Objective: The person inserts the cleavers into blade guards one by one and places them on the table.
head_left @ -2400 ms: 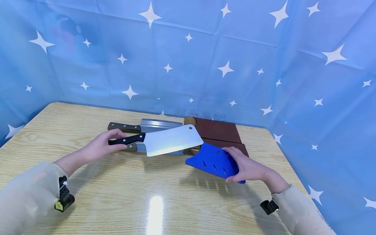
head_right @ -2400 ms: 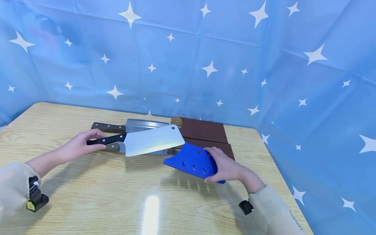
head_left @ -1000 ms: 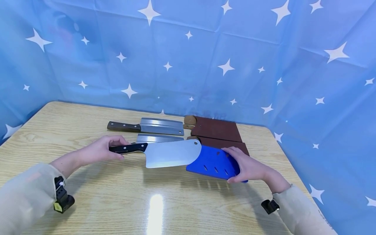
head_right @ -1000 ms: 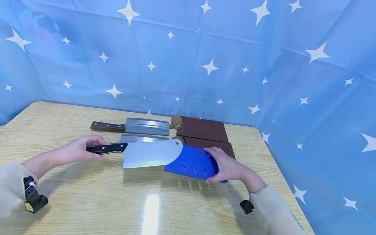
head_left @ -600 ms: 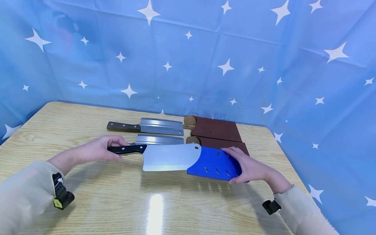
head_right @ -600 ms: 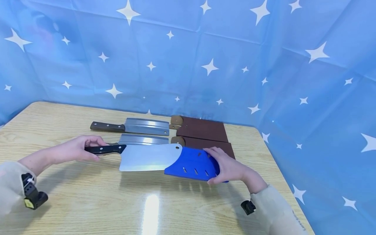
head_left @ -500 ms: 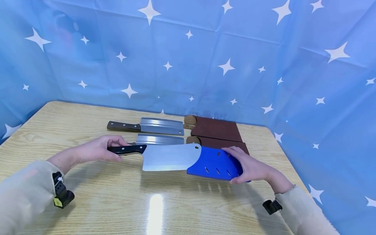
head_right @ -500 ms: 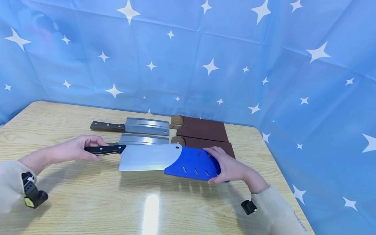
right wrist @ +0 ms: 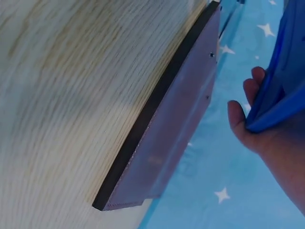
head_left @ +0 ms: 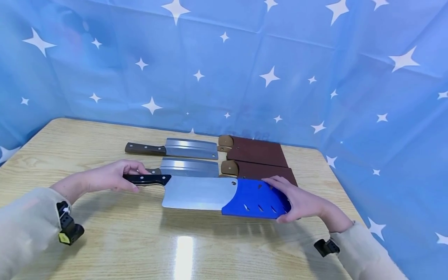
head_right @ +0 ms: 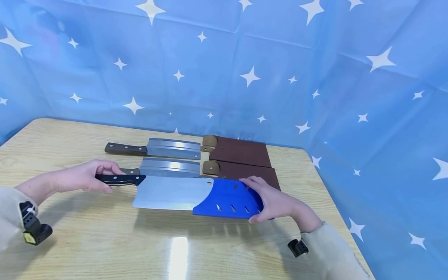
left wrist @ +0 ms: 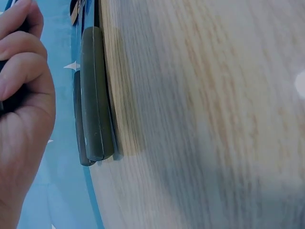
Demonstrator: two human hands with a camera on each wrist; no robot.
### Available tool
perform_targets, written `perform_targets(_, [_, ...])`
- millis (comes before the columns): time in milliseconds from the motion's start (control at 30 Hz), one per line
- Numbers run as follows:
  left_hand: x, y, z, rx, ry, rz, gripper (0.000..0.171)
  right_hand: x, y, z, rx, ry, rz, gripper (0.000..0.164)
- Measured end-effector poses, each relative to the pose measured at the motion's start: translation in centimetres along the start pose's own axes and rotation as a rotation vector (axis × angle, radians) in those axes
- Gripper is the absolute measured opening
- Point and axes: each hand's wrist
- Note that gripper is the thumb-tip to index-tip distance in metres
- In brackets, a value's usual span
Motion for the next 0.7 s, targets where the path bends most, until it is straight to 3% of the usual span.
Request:
perform_targets(167, [0.1,0.1,-0.2,-0.011,0.047,0.041,0.041,0.1,0.3,0.6,0.007,-0.024,0.05,0.101])
perform_targets(467, [1.1,1.1,-0.8,-0.039,-0.007,-0.046,0.049,0.3,0.7,-0.1,0.013,0.085,-0.037,0.098])
perform_targets(700, [1.0,1.2,-0.6,-0.016,-0.012,-0.065,0.049,0.8,1.1,-0.1,-0.024,0.086,-0.03,0.1])
Point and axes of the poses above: each hand's wrist, its own x-axis towards the middle knuckle, its own y-axis out of the palm, z = x × y, and after that the axes turned 8 degrees about z, right-handed
